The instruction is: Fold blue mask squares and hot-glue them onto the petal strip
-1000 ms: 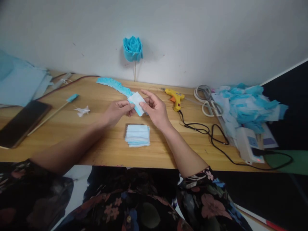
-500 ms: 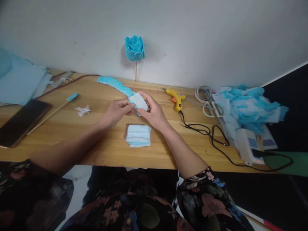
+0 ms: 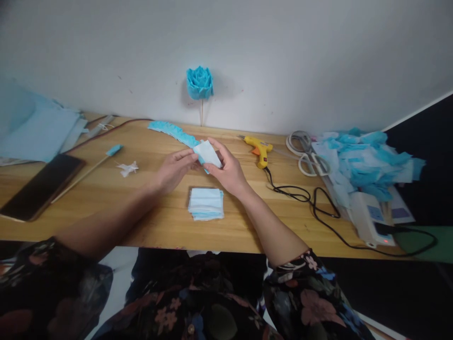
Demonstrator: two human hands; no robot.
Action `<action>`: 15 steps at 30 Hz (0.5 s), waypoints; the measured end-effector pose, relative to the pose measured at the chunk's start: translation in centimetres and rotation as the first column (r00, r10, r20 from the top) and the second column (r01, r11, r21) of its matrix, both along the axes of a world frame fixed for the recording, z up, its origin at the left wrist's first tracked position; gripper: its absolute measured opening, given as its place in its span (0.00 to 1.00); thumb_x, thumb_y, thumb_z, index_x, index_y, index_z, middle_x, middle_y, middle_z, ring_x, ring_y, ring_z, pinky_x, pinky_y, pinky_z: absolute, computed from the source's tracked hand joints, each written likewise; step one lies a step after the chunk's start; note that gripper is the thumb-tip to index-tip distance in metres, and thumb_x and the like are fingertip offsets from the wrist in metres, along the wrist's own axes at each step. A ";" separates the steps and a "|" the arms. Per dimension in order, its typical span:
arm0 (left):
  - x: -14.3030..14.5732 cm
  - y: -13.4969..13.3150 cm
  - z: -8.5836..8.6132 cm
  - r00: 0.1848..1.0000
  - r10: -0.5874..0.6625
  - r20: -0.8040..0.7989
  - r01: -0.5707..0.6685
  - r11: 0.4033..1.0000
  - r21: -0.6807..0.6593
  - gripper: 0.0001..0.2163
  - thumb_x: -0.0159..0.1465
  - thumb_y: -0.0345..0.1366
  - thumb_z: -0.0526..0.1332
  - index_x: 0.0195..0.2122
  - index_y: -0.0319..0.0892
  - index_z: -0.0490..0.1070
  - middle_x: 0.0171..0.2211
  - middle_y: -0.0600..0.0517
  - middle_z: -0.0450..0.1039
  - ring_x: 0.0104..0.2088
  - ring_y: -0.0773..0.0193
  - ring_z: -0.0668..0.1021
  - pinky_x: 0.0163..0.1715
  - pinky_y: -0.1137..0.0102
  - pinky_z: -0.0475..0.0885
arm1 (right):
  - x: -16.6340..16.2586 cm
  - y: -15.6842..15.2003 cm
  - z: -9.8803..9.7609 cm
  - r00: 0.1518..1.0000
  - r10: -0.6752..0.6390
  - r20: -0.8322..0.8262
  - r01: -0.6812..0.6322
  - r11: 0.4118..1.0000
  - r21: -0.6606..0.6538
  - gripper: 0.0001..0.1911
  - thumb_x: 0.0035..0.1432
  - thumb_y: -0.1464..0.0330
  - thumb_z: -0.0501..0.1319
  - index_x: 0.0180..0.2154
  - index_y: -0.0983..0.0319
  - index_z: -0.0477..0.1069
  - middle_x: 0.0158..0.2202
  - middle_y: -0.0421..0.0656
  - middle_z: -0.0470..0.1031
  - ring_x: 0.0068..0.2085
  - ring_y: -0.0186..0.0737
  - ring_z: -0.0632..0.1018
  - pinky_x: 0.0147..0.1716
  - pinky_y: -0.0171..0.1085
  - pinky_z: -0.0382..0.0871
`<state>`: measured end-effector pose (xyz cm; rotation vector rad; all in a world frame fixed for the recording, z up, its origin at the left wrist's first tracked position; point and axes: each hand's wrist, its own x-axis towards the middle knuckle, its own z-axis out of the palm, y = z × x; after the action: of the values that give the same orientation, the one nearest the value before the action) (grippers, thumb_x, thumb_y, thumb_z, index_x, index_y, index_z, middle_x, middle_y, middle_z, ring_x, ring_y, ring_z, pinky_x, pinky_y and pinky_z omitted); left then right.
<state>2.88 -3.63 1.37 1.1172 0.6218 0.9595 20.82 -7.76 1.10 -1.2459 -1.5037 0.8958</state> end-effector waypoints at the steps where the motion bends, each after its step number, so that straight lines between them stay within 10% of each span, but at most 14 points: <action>1: 0.0 0.0 -0.1 1.000 0.020 0.002 -0.020 1.000 0.004 0.15 0.55 0.47 0.72 0.33 0.38 0.78 0.29 0.53 0.75 0.33 0.68 0.75 0.36 0.72 0.70 | 0.0 0.0 0.0 1.000 0.005 0.005 -0.005 1.000 -0.001 0.36 0.55 0.62 0.67 0.65 0.51 0.62 0.40 0.42 0.78 0.36 0.43 0.77 0.36 0.46 0.77; 7: 0.0 0.3 -0.1 0.988 0.151 -0.020 -0.151 0.988 -0.016 0.12 0.56 0.41 0.72 0.29 0.37 0.77 0.24 0.54 0.73 0.27 0.71 0.72 0.33 0.73 0.68 | -0.5 -0.1 0.1 0.998 0.025 0.049 -0.026 0.999 0.025 0.36 0.54 0.63 0.67 0.64 0.55 0.64 0.53 0.46 0.78 0.47 0.48 0.80 0.48 0.51 0.77; 15: 0.1 0.2 0.2 0.994 0.030 0.105 -0.016 0.991 -0.131 0.22 0.56 0.49 0.73 0.44 0.38 0.78 0.34 0.49 0.78 0.35 0.64 0.78 0.38 0.68 0.71 | -0.4 0.0 0.2 0.999 -0.001 0.049 -0.003 0.997 0.082 0.35 0.55 0.60 0.68 0.63 0.55 0.64 0.60 0.47 0.75 0.51 0.49 0.79 0.50 0.50 0.77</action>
<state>2.97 -3.47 1.61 0.9392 0.6026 0.9784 20.47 -7.72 1.26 -1.2146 -1.5644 0.8010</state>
